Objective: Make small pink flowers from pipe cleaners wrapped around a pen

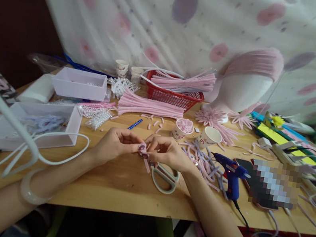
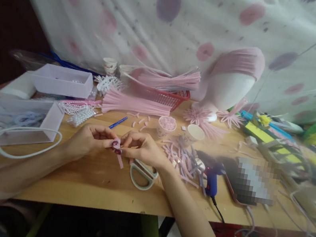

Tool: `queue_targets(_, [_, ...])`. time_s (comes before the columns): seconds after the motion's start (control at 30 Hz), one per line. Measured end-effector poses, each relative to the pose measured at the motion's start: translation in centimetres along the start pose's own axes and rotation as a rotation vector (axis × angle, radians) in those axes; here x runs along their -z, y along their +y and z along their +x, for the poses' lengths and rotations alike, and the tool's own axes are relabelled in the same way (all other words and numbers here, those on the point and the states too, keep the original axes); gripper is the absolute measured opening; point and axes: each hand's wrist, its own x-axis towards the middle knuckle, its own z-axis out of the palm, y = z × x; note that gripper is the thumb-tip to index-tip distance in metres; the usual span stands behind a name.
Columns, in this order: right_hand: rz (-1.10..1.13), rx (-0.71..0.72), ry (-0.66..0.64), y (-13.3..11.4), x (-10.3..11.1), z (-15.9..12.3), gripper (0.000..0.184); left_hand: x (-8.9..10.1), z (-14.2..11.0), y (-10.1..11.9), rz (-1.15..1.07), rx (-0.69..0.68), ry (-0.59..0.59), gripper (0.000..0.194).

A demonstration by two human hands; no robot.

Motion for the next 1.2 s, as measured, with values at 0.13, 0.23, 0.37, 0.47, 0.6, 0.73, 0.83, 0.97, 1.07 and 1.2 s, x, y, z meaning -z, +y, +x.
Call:
queue_targets(0.13, [0.049, -0.023, 0.028, 0.0, -0.3, -0.1, 0.028, 0.0, 0.1, -0.4, -0.071, 0.056, -0.004, 0.014])
queue_targets(0.23, [0.043, -0.036, 0.068, 0.0, -0.5, -0.1, 0.03, -0.1, 0.2, -0.6, -0.113, 0.093, -0.01, 0.016])
queue_targets(0.37, [-0.021, -0.024, 0.155, 0.1, -1.1, -0.2, 0.031, -0.1, 0.3, -0.8, -0.084, 0.053, 0.023, 0.019])
queue_targets(0.47, [-0.115, -0.009, 0.259, 0.1, -1.8, -0.2, 0.03, 0.0, 0.3, -0.9, -0.001, -0.044, 0.044, 0.023])
queue_targets(0.6, [-0.313, 0.104, 0.34, 0.0, -2.6, -0.4, 0.025, 0.2, 0.3, -0.8, 0.106, -0.176, 0.04, 0.023])
queue_targets(0.73, [-0.471, 0.202, 0.256, -0.5, -2.8, -0.7, 0.018, 0.4, 0.2, -0.6, 0.073, -0.192, 0.051, 0.019])
queue_targets(0.83, [-0.538, 0.299, 0.176, -0.6, -2.6, -0.8, 0.013, 0.5, 0.3, -0.4, 0.019, -0.16, 0.068, 0.022])
queue_targets(0.97, [-0.612, 0.414, 0.199, -0.3, -2.2, -0.8, 0.011, 0.5, 0.2, -0.4, 0.051, -0.174, 0.022, 0.022])
queue_targets(1.07, [-0.636, 0.421, 0.217, 0.0, -2.3, -0.7, 0.01, 0.4, 0.1, -0.6, 0.052, -0.184, 0.013, 0.02])
queue_targets(1.2, [-0.604, 0.392, 0.259, 0.4, -2.4, -0.6, 0.014, 0.2, 0.1, -0.8, 0.021, -0.186, 0.033, 0.022])
